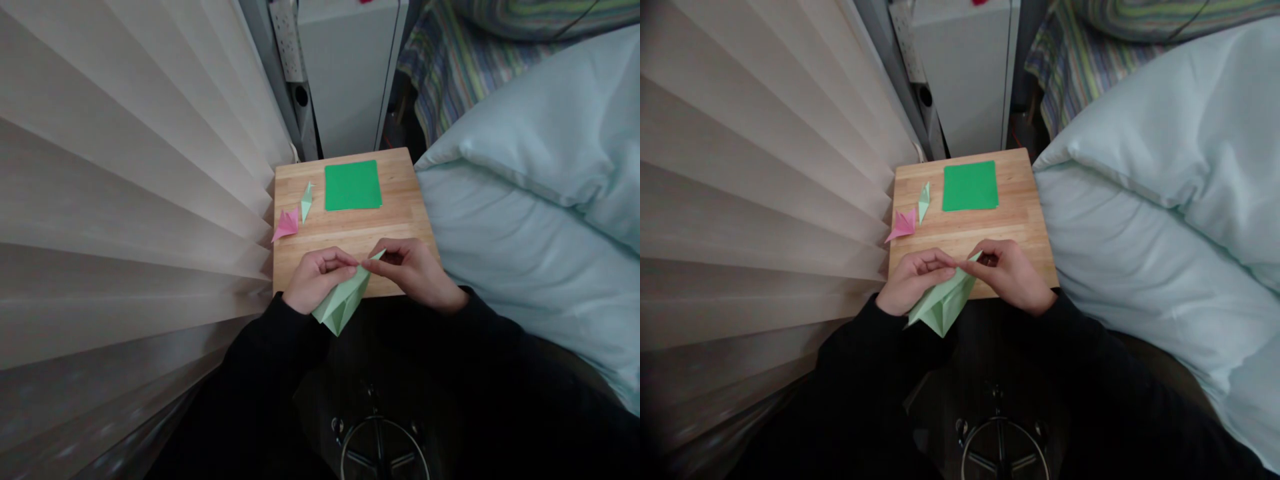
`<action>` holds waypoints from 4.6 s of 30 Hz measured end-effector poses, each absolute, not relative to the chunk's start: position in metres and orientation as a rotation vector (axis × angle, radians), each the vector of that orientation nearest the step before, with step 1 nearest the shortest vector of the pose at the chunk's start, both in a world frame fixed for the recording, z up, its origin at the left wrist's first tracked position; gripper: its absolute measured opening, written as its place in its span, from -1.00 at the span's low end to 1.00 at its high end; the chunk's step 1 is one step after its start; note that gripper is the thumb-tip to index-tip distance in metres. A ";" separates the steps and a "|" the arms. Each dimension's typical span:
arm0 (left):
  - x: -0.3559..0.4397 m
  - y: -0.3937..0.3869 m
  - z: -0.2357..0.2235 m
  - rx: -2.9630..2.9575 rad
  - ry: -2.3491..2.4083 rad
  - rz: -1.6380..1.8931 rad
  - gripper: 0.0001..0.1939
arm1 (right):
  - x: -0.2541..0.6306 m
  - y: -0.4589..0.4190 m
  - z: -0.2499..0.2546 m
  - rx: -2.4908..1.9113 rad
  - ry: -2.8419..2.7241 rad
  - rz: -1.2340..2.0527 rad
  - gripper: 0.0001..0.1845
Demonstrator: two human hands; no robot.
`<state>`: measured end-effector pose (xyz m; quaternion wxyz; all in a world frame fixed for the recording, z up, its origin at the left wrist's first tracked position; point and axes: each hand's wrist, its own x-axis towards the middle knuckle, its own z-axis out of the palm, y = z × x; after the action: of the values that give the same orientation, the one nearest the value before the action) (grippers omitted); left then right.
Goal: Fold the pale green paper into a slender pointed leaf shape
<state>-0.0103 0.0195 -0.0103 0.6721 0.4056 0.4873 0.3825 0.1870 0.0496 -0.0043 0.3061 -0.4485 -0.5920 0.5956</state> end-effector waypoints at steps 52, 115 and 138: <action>0.021 0.009 -0.012 0.954 1.201 0.949 -0.87 | 0.189 0.052 -0.015 -1.184 -1.655 1.242 -0.47; -0.024 0.045 -0.068 0.911 1.593 0.980 -0.85 | 0.216 0.096 -0.070 -1.540 -1.935 1.223 -0.59; -0.027 0.052 -0.082 1.462 1.426 0.505 -0.44 | 0.203 0.096 -0.084 -1.449 -2.266 1.039 -0.77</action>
<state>-0.0274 0.0521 -0.0816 0.4962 0.6034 0.5885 0.2083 0.2034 0.0964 -0.0836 0.1286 -0.4985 -0.7794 0.3572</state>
